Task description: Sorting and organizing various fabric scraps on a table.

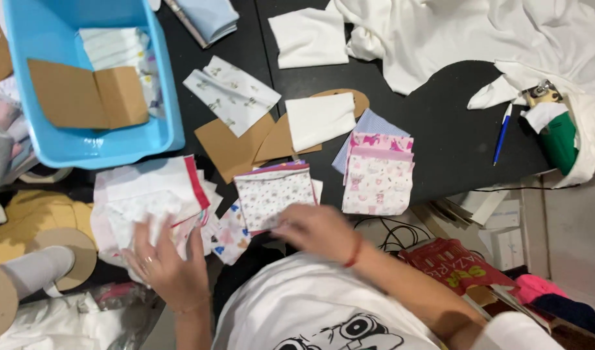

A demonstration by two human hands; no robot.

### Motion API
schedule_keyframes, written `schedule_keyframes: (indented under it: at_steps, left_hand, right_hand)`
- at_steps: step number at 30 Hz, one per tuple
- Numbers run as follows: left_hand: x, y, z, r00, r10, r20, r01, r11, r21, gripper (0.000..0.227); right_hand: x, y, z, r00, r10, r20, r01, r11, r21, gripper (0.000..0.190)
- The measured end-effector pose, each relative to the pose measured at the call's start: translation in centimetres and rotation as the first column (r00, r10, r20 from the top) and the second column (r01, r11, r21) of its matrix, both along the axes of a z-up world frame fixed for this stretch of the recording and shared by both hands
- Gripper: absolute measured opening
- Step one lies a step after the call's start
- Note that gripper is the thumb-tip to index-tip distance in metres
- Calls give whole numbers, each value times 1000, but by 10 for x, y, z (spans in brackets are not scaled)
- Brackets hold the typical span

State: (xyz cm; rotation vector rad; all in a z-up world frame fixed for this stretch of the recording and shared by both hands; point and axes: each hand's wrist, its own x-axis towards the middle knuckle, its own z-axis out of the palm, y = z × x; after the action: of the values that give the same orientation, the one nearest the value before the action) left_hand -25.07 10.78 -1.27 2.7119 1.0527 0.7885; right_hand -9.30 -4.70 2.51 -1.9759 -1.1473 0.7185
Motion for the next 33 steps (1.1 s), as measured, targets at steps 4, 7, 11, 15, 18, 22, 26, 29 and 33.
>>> schedule_keyframes:
  at_steps: [4,7,11,15,18,22,26,29,33]
  left_hand:
    - [-15,32,-9,980,2,-197,-67,943,-327,84]
    - [-21,47,-21,977,-93,-193,67,988,-140,76]
    - [-45,60,-15,980,-198,-4,190,946,-264,68]
    - [-55,72,-19,971,-196,139,235,903,-361,61]
    - [-57,78,-20,972,-178,156,223,908,-354,50]
    - [-52,81,-23,974,-166,154,209,922,-326,43]
    - [-53,80,-24,975,-168,146,204,936,-286,22]
    - [-56,81,-23,972,-194,136,225,935,-276,18]
    - [-53,81,-19,972,-215,94,232,942,-244,37]
  right_hand:
    - [-60,56,15,970,240,-41,-228,953,200,13]
    - [-74,83,19,973,232,16,-230,949,215,10]
    - [-89,103,3,978,49,-202,-11,983,185,10]
    - [-89,106,-17,943,-149,-298,158,987,7,11]
    - [-93,105,-25,916,-253,-312,246,967,-64,12]
    - [-94,111,-24,887,-322,-330,312,946,-84,16]
    - [-98,114,-21,881,-321,-348,317,946,-71,15]
    - [-101,110,-24,869,-327,-372,319,944,-85,15]
    - [-102,107,-21,858,-334,-390,328,941,-85,18]
